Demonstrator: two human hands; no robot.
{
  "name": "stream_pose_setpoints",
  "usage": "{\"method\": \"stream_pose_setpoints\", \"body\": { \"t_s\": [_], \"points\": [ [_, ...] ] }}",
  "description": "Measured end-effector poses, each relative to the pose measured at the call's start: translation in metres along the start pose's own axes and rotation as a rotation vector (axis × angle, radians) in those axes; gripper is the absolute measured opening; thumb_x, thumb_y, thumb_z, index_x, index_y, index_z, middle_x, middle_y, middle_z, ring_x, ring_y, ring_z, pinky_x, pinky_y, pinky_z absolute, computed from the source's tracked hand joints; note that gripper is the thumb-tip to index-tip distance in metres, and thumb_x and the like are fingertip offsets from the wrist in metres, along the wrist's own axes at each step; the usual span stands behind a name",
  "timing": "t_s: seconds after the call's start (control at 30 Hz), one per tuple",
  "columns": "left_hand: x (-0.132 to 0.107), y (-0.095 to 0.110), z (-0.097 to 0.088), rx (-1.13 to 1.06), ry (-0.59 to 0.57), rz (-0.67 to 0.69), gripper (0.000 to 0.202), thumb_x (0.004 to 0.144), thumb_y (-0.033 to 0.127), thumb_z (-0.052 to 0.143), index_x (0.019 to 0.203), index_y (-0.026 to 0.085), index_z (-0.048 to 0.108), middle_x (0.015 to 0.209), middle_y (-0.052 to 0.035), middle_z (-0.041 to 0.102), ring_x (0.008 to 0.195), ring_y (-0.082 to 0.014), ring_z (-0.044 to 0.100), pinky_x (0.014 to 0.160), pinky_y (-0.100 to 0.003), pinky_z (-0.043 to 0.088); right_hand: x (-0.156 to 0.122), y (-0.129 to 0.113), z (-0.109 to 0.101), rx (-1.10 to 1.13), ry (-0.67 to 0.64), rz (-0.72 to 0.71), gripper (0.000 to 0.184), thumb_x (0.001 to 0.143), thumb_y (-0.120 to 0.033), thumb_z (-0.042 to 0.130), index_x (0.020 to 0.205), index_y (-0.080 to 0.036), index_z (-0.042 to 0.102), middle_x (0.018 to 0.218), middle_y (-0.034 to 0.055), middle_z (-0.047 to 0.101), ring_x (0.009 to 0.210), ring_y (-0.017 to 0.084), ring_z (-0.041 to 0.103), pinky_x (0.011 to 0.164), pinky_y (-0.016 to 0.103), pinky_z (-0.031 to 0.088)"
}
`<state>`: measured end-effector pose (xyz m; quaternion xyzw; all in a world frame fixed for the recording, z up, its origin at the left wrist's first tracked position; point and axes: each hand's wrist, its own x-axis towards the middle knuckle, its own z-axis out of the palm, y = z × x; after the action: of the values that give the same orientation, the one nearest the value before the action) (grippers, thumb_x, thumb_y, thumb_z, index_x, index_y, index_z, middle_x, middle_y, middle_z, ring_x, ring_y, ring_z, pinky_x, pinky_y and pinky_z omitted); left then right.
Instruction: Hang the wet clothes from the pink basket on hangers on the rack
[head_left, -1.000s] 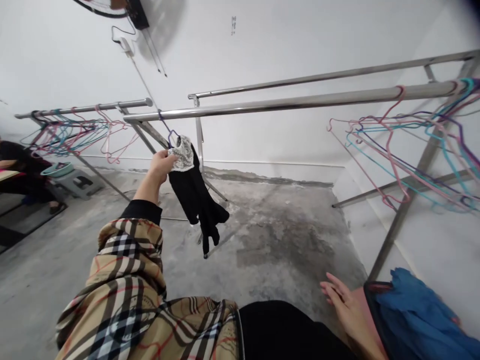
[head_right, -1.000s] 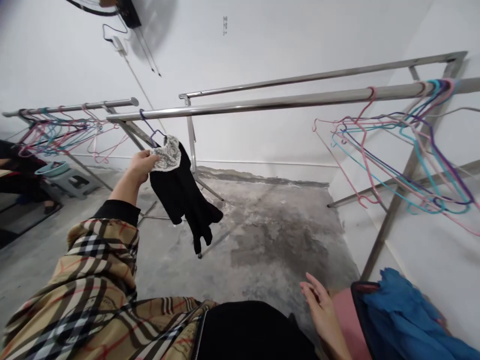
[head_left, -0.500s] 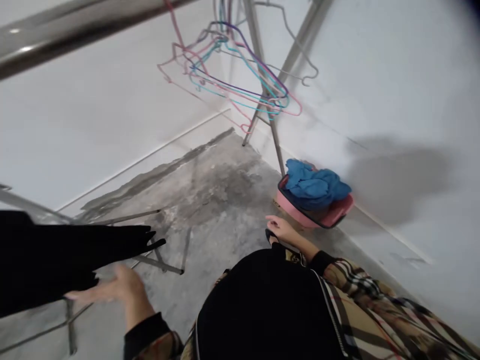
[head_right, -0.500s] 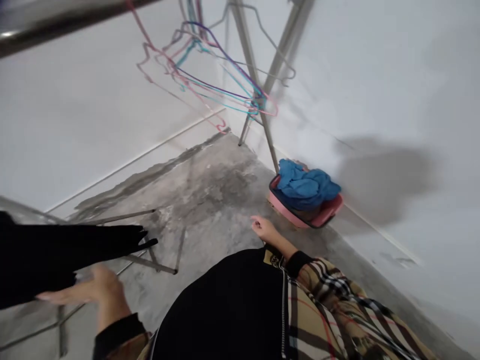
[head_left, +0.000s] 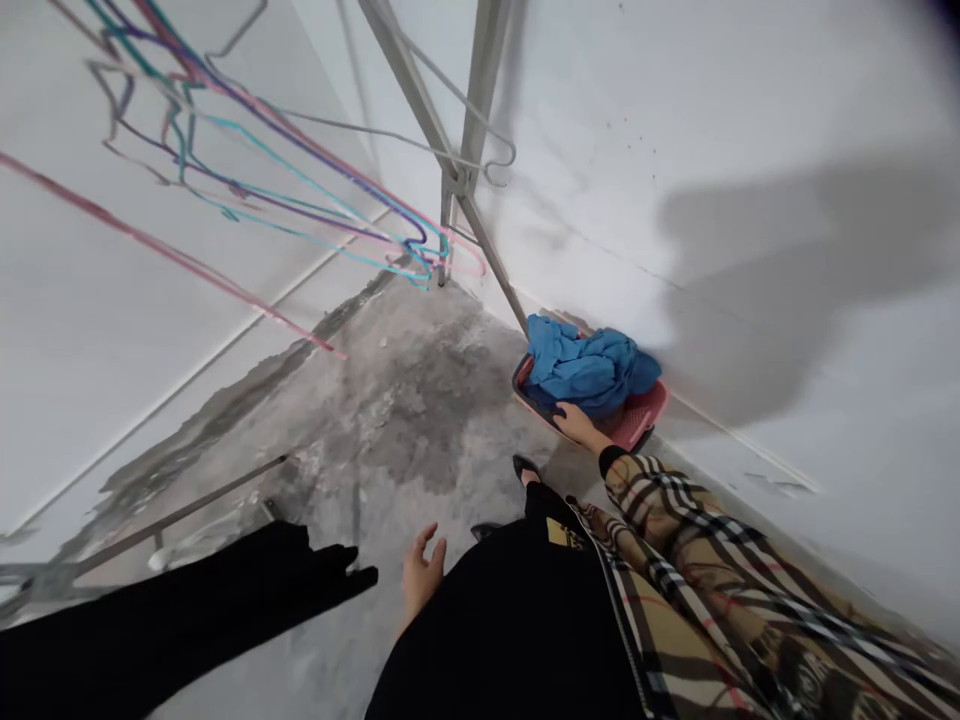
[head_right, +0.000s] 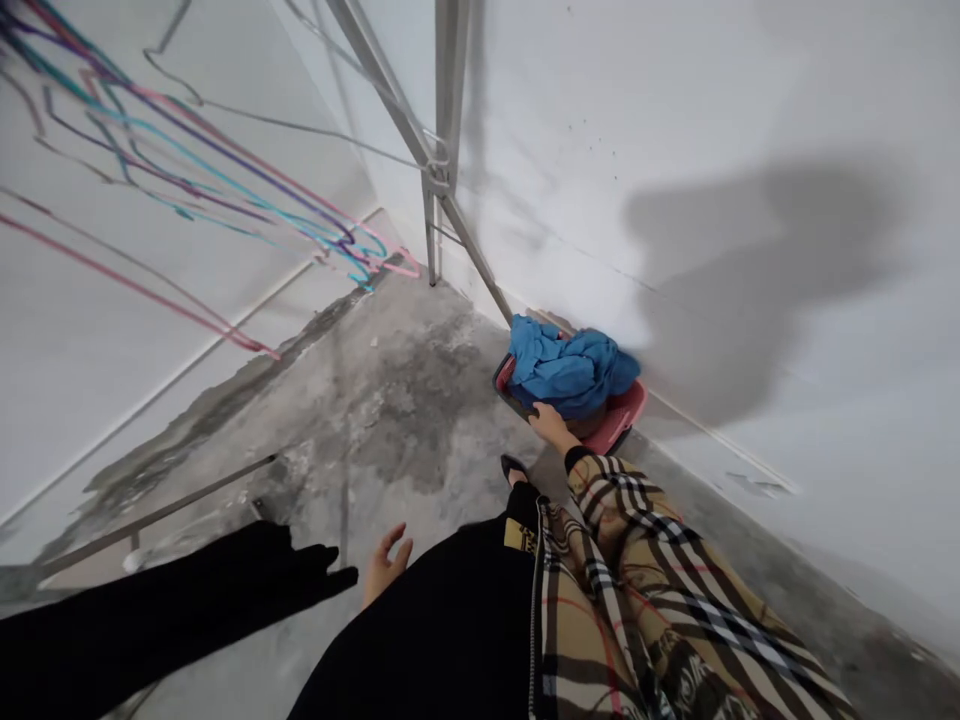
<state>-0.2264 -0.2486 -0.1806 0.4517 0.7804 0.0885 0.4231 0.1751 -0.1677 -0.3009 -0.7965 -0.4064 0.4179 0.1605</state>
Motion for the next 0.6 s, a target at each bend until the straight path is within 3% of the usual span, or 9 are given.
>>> {"method": "stream_pose_setpoints", "body": {
  "t_s": [0.17,0.3,0.5,0.6],
  "points": [
    [0.007,0.010,0.013,-0.035,0.033,-0.029,0.047,0.067,0.047,0.062,0.103,0.017,0.071,0.110,-0.0145,0.072,0.102,-0.0335,0.067,0.086,-0.044,0.054,0.086,-0.011,-0.016,0.287,0.031,0.099,0.035,0.091,-0.029,0.061,0.124,-0.016,0.059,0.138,0.0107,0.053,0.127,0.026,0.051,0.106,0.051,0.041],
    [0.008,0.004,0.021,-0.037,0.048,-0.086,0.052,0.067,0.048,0.058,0.105,0.015,0.069,0.114,-0.0164,0.071,0.113,-0.0350,0.063,0.092,-0.045,0.053,0.129,-0.017,-0.014,0.539,0.015,0.197,0.032,0.092,-0.030,0.061,0.121,-0.016,0.059,0.127,0.0095,0.059,0.114,0.023,0.059,0.096,0.047,0.050],
    [0.003,0.005,0.033,0.014,0.027,-0.151,0.044,0.070,0.045,0.056,0.103,0.019,0.069,0.112,-0.0131,0.072,0.114,-0.0305,0.065,0.092,-0.036,0.054,0.155,-0.025,-0.002,0.908,0.012,0.346,0.031,0.093,-0.033,0.060,0.118,-0.015,0.059,0.117,0.0082,0.062,0.100,0.019,0.062,0.085,0.040,0.055],
    [0.004,0.016,0.041,-0.006,0.001,-0.157,0.047,0.069,0.045,0.058,0.104,0.015,0.069,0.113,-0.0160,0.072,0.113,-0.0327,0.065,0.092,-0.039,0.054,0.153,-0.035,-0.009,1.115,0.028,0.361,0.027,0.093,-0.034,0.058,0.110,-0.013,0.061,0.104,0.0056,0.065,0.086,0.015,0.064,0.075,0.033,0.055]
  ]
}}
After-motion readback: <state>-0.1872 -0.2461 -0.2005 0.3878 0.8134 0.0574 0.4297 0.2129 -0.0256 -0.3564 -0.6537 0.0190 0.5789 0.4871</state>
